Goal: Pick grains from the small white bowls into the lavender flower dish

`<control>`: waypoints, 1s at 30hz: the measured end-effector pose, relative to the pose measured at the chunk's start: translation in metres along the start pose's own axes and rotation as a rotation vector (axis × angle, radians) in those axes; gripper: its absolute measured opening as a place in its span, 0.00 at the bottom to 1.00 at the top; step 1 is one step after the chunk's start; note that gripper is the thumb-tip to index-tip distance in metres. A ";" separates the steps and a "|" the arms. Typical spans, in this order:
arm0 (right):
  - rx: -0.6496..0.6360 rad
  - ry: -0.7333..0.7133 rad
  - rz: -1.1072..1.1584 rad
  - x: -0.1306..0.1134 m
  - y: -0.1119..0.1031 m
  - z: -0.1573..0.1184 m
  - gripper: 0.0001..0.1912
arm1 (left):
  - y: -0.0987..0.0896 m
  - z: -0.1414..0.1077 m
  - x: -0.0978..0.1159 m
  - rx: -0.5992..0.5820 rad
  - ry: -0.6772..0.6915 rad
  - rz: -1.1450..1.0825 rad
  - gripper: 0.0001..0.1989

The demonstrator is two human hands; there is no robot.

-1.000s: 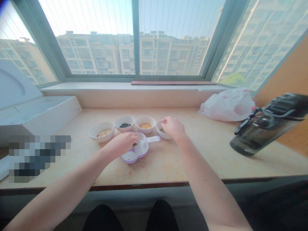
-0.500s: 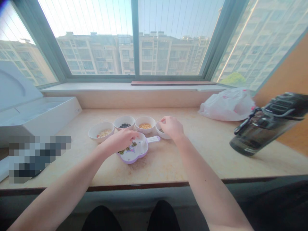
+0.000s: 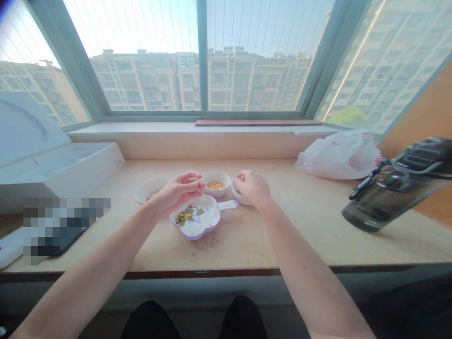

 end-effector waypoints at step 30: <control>-0.035 -0.656 0.480 -0.047 0.023 -0.030 0.13 | -0.008 0.005 -0.020 0.186 -0.139 0.146 0.18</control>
Point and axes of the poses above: each hand's wrist, its own z-axis towards the middle knuckle, its own y-axis out of the palm, x = y × z, the point moved 3 cm from there along z, towards the middle knuckle, and after that the axes turned 12 degrees about -x, right-handed, at the moved point
